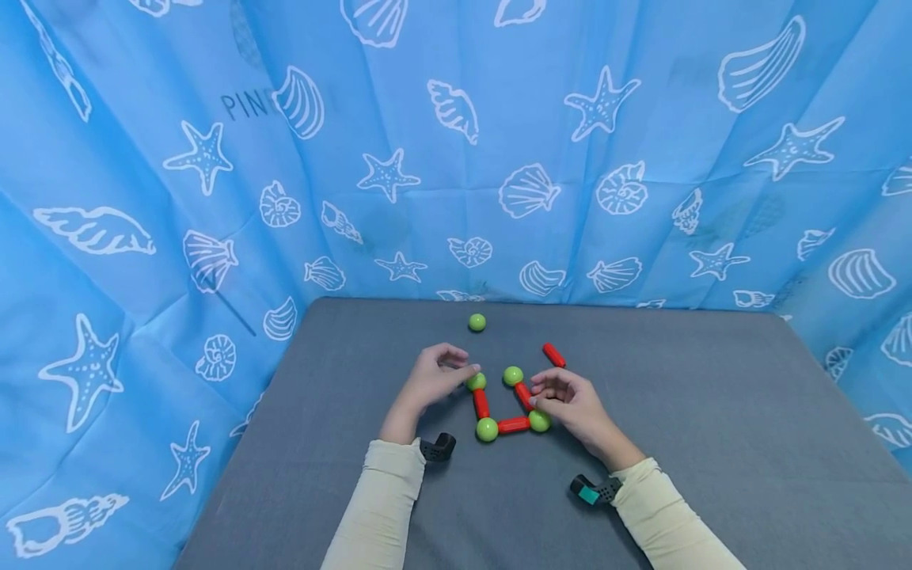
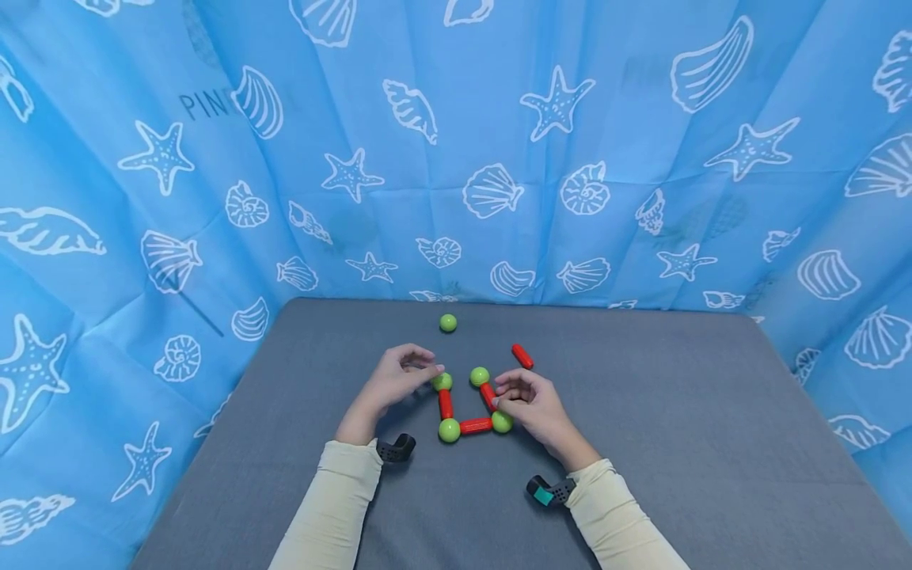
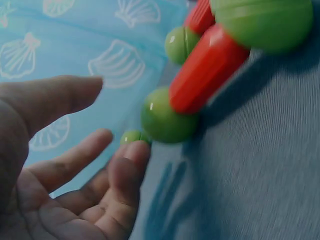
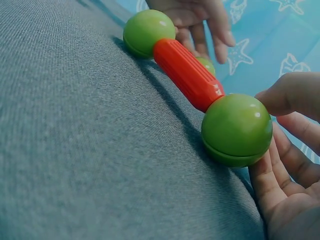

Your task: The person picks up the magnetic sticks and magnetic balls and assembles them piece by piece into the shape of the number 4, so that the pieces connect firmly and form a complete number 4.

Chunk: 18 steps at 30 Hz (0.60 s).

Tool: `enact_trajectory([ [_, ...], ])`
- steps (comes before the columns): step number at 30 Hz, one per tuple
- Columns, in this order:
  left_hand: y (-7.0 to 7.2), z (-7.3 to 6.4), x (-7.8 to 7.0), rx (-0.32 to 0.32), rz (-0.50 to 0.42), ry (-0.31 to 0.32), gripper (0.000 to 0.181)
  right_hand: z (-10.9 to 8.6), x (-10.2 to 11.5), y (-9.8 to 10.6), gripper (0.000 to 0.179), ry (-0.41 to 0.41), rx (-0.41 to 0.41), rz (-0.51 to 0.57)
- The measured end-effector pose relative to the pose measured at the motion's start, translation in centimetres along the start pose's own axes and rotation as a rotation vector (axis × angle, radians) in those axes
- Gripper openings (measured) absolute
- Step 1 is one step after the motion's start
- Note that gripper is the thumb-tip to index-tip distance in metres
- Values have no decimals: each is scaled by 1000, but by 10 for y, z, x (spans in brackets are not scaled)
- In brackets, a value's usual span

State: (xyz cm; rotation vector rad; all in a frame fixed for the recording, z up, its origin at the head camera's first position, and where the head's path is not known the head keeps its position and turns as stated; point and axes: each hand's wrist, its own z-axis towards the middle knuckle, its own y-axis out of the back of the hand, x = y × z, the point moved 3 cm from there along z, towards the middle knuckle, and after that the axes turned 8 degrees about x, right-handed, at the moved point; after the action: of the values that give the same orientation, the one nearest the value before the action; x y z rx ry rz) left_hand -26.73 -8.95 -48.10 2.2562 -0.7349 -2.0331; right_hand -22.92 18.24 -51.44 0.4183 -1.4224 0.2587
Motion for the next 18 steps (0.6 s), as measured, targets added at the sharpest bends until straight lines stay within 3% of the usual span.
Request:
enact_trajectory([
  [7, 6, -4, 7, 62, 82, 111, 45, 1, 0, 0, 34, 9, 0, -1],
  [18, -5, -5, 8, 127, 72, 153, 54, 0, 2, -4, 30, -34, 7, -83],
])
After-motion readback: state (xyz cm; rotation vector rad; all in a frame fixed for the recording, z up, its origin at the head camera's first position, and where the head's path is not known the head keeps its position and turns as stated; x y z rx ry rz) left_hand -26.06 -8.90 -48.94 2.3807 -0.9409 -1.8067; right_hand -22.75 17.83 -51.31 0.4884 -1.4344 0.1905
